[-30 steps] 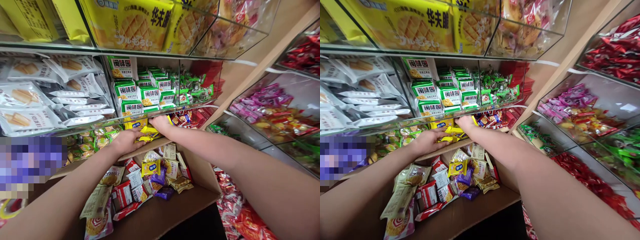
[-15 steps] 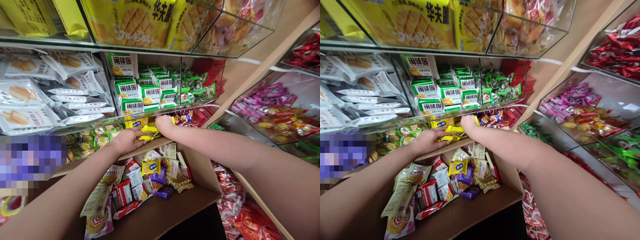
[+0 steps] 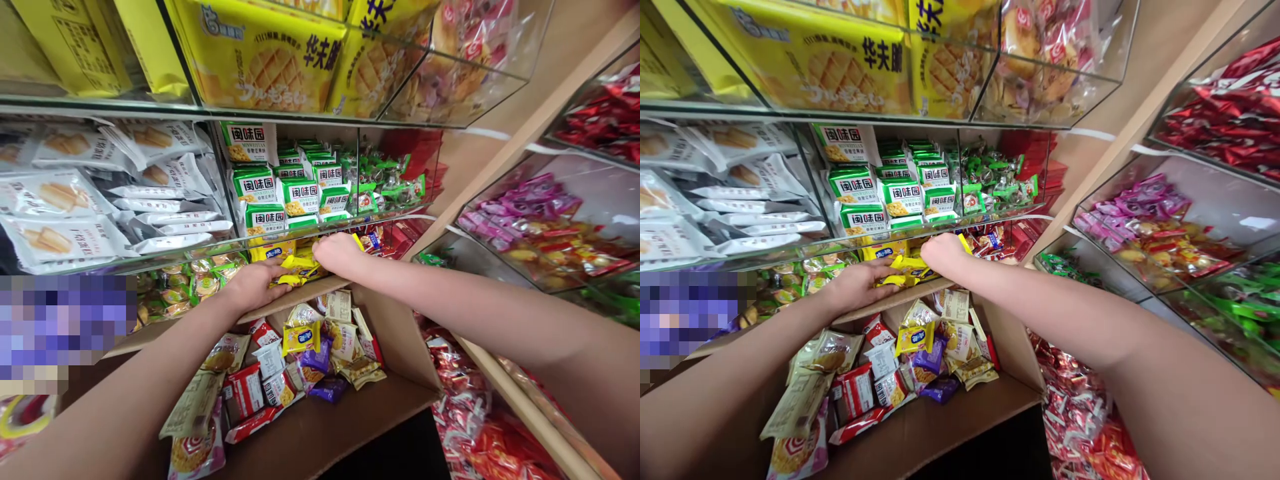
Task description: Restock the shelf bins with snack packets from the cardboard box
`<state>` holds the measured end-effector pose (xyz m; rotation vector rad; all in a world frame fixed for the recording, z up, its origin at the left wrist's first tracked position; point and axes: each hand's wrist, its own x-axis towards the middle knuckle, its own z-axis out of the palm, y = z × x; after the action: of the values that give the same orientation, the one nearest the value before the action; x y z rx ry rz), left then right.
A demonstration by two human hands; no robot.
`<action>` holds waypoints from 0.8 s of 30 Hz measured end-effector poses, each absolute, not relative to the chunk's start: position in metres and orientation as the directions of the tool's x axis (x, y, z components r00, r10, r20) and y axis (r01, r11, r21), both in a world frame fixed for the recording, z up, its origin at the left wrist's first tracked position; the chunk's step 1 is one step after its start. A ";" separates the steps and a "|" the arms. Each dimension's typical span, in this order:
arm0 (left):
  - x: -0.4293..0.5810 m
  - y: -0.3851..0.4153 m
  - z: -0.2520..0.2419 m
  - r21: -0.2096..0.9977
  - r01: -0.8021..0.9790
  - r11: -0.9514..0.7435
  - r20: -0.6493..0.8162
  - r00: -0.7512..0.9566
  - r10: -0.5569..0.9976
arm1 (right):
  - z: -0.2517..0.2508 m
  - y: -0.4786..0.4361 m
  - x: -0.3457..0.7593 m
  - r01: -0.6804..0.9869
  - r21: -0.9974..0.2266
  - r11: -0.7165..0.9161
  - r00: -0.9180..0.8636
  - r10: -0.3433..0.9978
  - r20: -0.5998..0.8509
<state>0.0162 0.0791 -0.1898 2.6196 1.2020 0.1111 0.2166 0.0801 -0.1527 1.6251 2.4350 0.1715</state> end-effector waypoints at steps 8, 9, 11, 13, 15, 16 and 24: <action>0.016 0.075 -0.183 0.359 0.689 -0.630 0.029 0.666 0.745 | -0.120 0.050 0.272 0.507 -0.856 -0.103 0.095 0.994 -0.063; 0.016 0.074 -0.181 0.378 0.680 -0.629 0.046 0.664 0.746 | -0.120 0.046 0.277 0.259 -0.945 -0.198 0.143 0.976 -0.165; 0.016 0.074 -0.177 0.424 0.660 -0.621 0.085 0.653 0.752 | -0.124 0.036 0.284 -0.163 -0.933 -0.321 0.155 0.926 -0.345; 0.016 0.071 -0.170 0.482 0.638 -0.601 0.140 0.620 0.772 | -0.128 0.026 0.287 -0.382 -0.848 -0.366 0.165 0.877 -0.452; 0.016 0.062 -0.161 0.553 0.608 -0.569 0.215 0.556 0.803 | -0.130 0.015 0.285 -0.491 -0.799 -0.348 0.225 0.835 -0.502; 0.017 0.052 -0.156 0.590 0.592 -0.550 0.252 0.512 0.821 | -0.131 0.009 0.282 -0.529 -0.786 -0.319 0.262 0.820 -0.509; 0.024 -0.097 -0.139 0.854 -0.415 0.315 -0.337 0.020 0.941 | -0.144 -0.061 0.220 -0.700 -0.671 -0.244 0.172 0.855 -0.490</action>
<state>0.0236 -0.0965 -0.1389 0.6290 1.0727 1.1666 0.2201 -0.0614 -0.1436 -1.0699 -0.1928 1.4736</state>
